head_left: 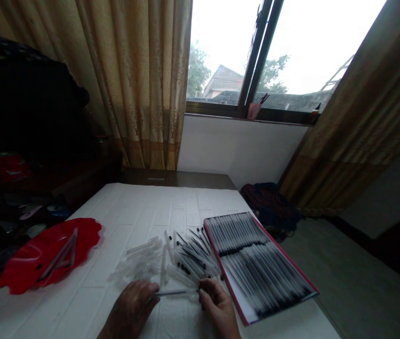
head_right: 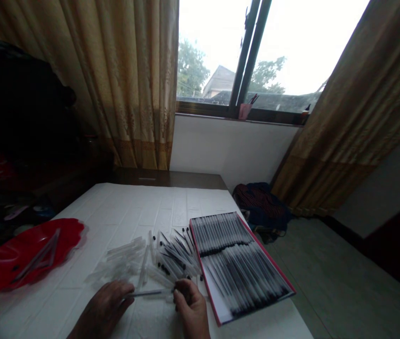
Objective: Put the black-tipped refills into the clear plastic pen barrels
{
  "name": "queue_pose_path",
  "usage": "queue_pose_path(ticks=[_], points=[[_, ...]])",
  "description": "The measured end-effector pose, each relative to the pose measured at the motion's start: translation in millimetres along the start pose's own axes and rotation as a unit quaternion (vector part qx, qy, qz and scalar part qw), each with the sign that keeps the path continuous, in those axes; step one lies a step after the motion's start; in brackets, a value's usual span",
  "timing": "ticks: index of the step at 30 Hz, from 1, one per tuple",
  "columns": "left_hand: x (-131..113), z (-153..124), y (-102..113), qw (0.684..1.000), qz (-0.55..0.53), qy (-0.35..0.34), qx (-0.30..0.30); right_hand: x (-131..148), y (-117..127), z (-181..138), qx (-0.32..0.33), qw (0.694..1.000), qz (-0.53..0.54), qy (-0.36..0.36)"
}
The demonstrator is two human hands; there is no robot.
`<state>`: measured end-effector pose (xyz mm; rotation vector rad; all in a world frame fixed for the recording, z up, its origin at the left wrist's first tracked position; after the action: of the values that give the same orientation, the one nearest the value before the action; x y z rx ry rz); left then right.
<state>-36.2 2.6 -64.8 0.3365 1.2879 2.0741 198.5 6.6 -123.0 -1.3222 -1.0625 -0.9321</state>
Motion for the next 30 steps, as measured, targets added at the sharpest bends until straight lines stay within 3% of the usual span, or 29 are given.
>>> queue_pose_path(ticks=[8, 12, 17, 24, 30], points=[[-3, 7, 4, 1.0, 0.009, -0.001, 0.024, 2, 2, 1, 0.032, 0.999, -0.007, 0.001], [0, 2, -2, 0.999, 0.005, -0.001, 0.032, 3, 3, 0, 0.025, 1.0, -0.007, -0.004], [4, -5, -6, 1.0, 0.001, 0.01, -0.005, 4, 0, -2, -0.006, 1.0, -0.009, 0.009], [-4, 7, 4, 1.0, -0.008, 0.001, 0.027, 10, -2, -2, -0.005, 1.0, -0.013, -0.001], [-2, 2, 1, 1.0, 0.012, -0.01, 0.017, 15, -3, -3, -0.016, 0.999, -0.026, 0.008]])
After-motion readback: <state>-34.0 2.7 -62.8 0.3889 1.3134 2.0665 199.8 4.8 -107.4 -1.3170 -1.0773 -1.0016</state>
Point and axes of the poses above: each hand's wrist, its own z-axis towards the middle knuckle, its own y-axis out of the back of the hand, x = y × z, the point moved 4 cm from there along z, towards the middle knuckle, and after that the axes turned 14 degrees about x, right-handed, at the moved point
